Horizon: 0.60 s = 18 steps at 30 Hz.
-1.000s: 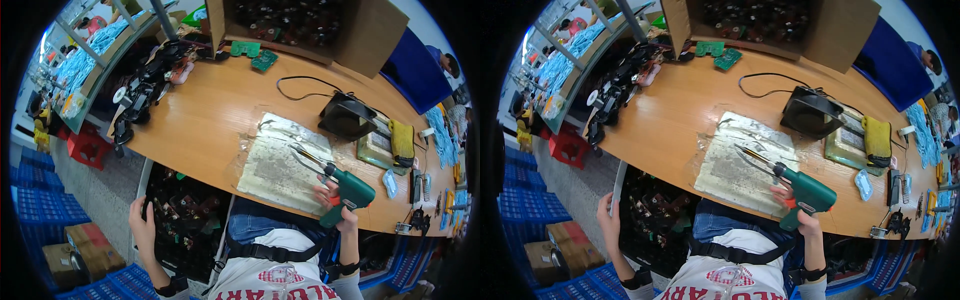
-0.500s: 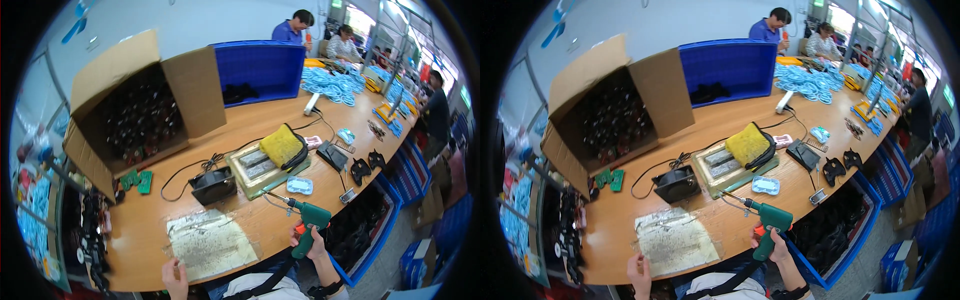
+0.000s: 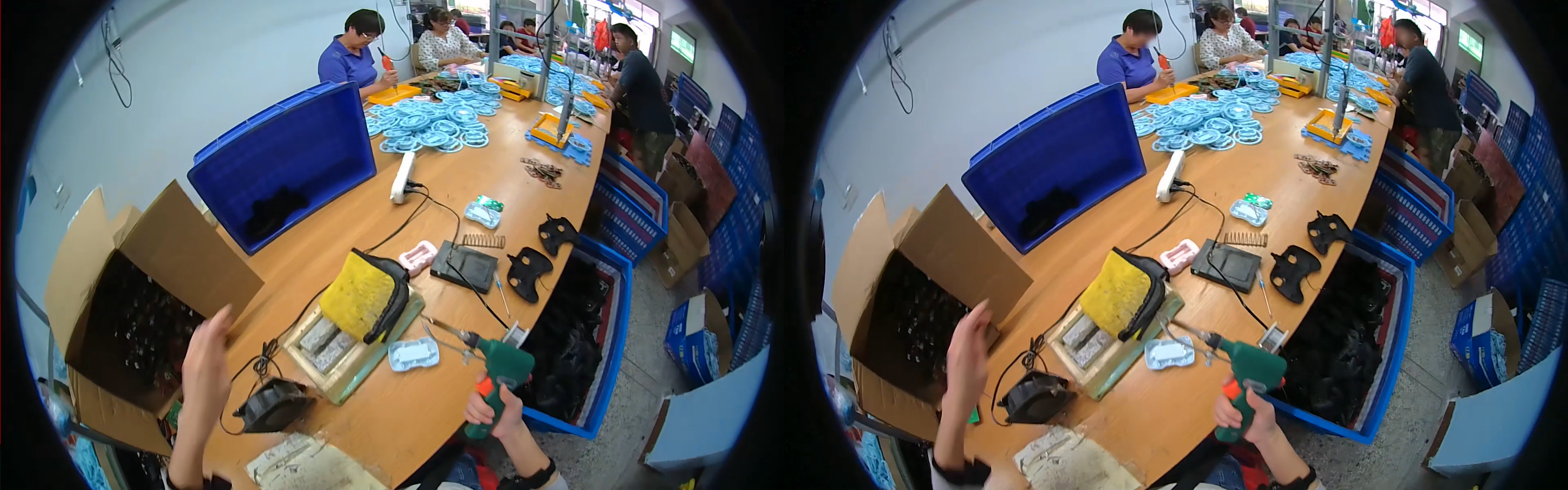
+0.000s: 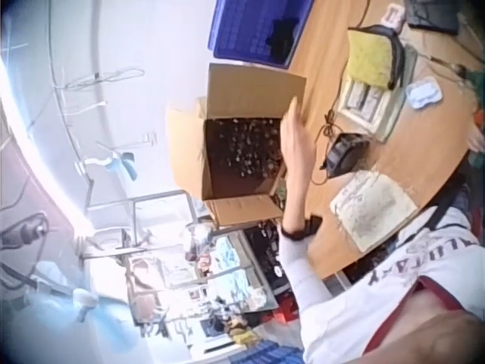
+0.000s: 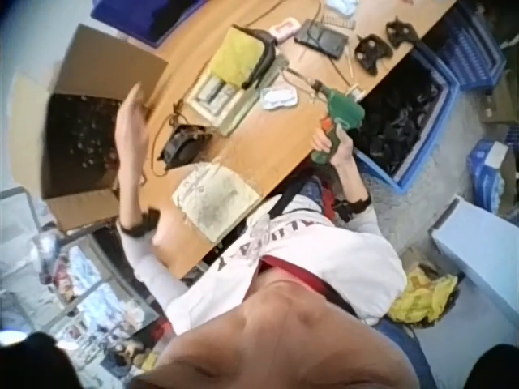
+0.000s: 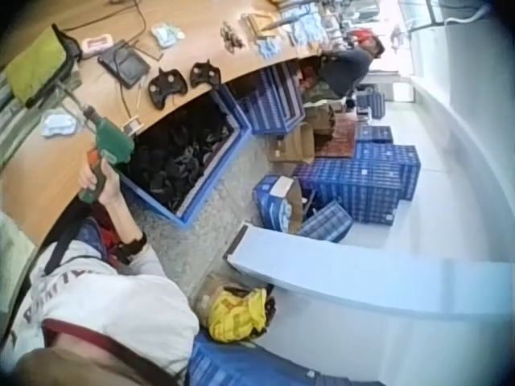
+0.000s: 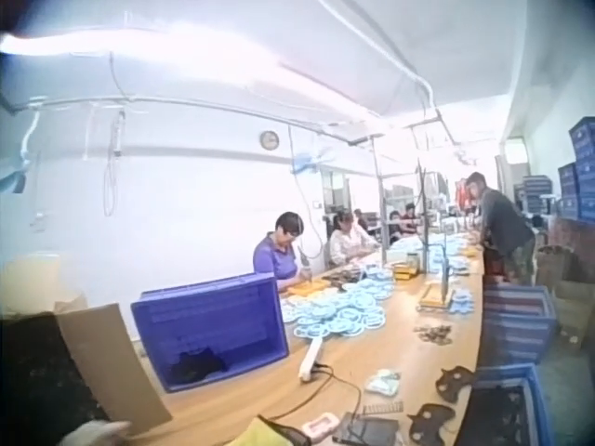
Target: The worker is soldering wires onto circuit boards and assembling them into plastic controller housings.
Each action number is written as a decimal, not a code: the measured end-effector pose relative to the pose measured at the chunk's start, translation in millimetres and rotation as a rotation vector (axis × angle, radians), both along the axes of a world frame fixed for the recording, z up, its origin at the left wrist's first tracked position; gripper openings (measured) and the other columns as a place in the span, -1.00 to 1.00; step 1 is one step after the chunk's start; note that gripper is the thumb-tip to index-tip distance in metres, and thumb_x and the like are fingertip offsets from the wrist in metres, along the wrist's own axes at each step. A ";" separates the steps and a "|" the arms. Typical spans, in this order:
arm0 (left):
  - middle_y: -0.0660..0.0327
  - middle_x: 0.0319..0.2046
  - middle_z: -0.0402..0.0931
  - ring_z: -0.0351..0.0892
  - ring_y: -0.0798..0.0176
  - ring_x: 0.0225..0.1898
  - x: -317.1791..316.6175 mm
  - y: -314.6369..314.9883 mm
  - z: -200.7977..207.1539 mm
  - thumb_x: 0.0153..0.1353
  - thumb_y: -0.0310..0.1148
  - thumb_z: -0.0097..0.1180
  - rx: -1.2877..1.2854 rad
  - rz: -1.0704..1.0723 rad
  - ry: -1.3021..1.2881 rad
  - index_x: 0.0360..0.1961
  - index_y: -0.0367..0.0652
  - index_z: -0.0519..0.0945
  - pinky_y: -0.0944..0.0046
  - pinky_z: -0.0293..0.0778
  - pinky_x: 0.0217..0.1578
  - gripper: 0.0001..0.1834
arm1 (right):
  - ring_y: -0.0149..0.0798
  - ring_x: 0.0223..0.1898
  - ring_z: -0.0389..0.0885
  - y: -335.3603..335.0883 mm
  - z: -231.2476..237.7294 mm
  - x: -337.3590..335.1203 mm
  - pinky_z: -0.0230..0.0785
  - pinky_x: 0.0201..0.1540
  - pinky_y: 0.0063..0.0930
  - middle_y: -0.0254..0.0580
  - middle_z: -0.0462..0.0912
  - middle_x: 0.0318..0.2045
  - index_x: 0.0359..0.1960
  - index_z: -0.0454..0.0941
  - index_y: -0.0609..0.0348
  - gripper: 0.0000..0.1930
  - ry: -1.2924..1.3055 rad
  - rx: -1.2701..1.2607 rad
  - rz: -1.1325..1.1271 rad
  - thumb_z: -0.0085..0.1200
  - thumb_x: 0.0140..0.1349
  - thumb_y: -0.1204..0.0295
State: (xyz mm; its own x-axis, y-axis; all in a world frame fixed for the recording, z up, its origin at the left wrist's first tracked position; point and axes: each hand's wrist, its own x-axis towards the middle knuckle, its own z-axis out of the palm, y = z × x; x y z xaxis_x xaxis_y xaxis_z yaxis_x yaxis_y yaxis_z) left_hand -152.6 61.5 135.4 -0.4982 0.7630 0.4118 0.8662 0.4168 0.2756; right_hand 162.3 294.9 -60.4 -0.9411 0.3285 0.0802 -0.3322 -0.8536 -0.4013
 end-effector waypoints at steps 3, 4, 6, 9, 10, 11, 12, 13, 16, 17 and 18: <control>-0.04 0.05 0.33 0.35 -0.10 0.05 -89.7 94.5 -35.8 -0.05 -0.65 0.03 -0.196 -0.076 0.179 0.15 -0.17 0.31 0.10 0.36 0.01 -0.37 | -0.46 -0.69 0.24 5.0 -3.5 19.3 0.11 -0.45 -0.49 -0.40 0.27 -0.71 0.06 0.32 0.00 -0.50 -0.034 0.030 -0.037 0.01 0.19 0.00; -0.04 0.08 0.29 0.35 -0.10 0.04 -123.2 113.2 -48.2 -0.07 -0.63 0.07 -0.292 -0.030 0.220 0.16 -0.15 0.29 0.10 0.38 0.00 -0.34 | -0.46 -0.74 0.20 6.1 4.8 21.9 0.08 -0.52 -0.51 -0.42 0.20 -0.76 0.04 0.32 -0.05 -0.51 -0.057 0.131 -0.054 -0.02 0.20 -0.04; -0.05 0.15 0.20 0.33 -0.10 0.03 -187.0 149.1 -81.6 -0.10 -0.58 0.12 -0.463 0.095 0.296 0.23 -0.08 0.22 0.06 0.41 -0.05 -0.24 | -0.42 -0.73 0.24 8.6 3.1 33.5 0.14 -0.53 -0.50 -0.35 0.25 -0.73 0.05 0.29 0.02 -0.49 -0.045 0.161 -0.093 -0.01 0.20 -0.02; -0.07 0.22 0.10 0.29 -0.11 0.07 -269.4 166.0 -137.8 -0.11 -0.52 0.17 -0.675 0.300 0.302 0.30 0.05 0.08 -0.03 0.43 -0.09 -0.11 | -0.38 -0.66 0.23 26.6 -21.6 4.5 0.09 -0.55 -0.53 -0.29 0.33 -0.66 0.20 0.22 0.10 -0.35 -0.090 0.017 -0.038 0.12 0.15 0.07; -0.08 0.25 0.05 0.26 -0.13 0.11 -280.8 176.8 -141.0 -0.11 -0.47 0.21 -0.732 0.360 0.266 0.34 0.13 0.01 -0.09 0.43 -0.09 -0.03 | -0.38 -0.66 0.23 32.9 -22.7 -0.6 0.09 -0.55 -0.53 -0.30 0.33 -0.66 0.20 0.22 0.11 -0.35 -0.103 0.043 -0.041 0.12 0.15 0.08; -0.08 0.25 0.05 0.26 -0.13 0.11 -292.0 187.5 -143.5 -0.11 -0.47 0.21 -0.725 0.366 0.259 0.34 0.13 0.01 -0.09 0.43 -0.09 -0.03 | -0.39 -0.66 0.23 38.6 -24.3 -5.8 0.09 -0.55 -0.53 -0.30 0.33 -0.66 0.20 0.23 0.11 -0.36 -0.116 0.068 -0.042 0.12 0.15 0.08; -0.08 0.27 0.01 0.19 -0.17 0.16 -302.2 200.8 -146.8 -0.13 -0.42 0.25 -0.617 0.340 0.214 0.35 0.20 -0.03 -0.14 0.41 -0.05 0.01 | -0.39 -0.66 0.23 43.7 -26.7 -11.3 0.09 -0.55 -0.53 -0.30 0.33 -0.66 0.19 0.23 0.11 -0.36 -0.129 0.090 -0.042 0.12 0.15 0.09; -0.09 0.29 -0.03 0.13 -0.21 0.22 -307.7 211.9 -151.1 -0.15 -0.37 0.29 -0.517 0.315 0.162 0.36 0.26 -0.06 -0.19 0.39 -0.02 0.06 | -0.39 -0.66 0.23 47.9 -31.1 -13.8 0.08 -0.55 -0.53 -0.30 0.33 -0.65 0.19 0.23 0.11 -0.36 -0.149 0.105 -0.037 0.12 0.15 0.09; -0.09 0.33 -0.11 0.01 -0.28 0.29 -321.8 245.5 -150.8 -0.20 -0.30 0.35 -0.629 0.418 0.157 0.35 0.31 -0.07 -0.28 0.32 0.05 0.10 | -0.40 -0.66 0.23 58.0 -36.5 -13.0 0.08 -0.55 -0.53 -0.31 0.32 -0.65 0.19 0.24 0.12 -0.37 -0.208 0.160 -0.034 0.12 0.16 0.10; -0.09 0.33 -0.11 0.01 -0.28 0.29 -329.8 251.8 -153.9 -0.20 -0.30 0.35 -0.633 0.420 0.144 0.35 0.31 -0.07 -0.28 0.32 0.05 0.10 | -0.40 -0.66 0.23 61.0 -37.9 -12.5 0.08 -0.55 -0.53 -0.31 0.32 -0.65 0.19 0.24 0.12 -0.38 -0.229 0.176 -0.035 0.12 0.16 0.11; -0.07 0.34 -0.11 0.02 -0.30 0.29 -337.1 256.7 -156.7 -0.18 -0.31 0.34 -0.667 0.473 0.061 0.36 0.29 -0.06 -0.26 0.33 0.06 0.09 | -0.40 -0.66 0.23 63.1 -39.1 -11.6 0.08 -0.55 -0.53 -0.32 0.32 -0.65 0.18 0.24 0.12 -0.38 -0.248 0.191 -0.035 0.12 0.16 0.11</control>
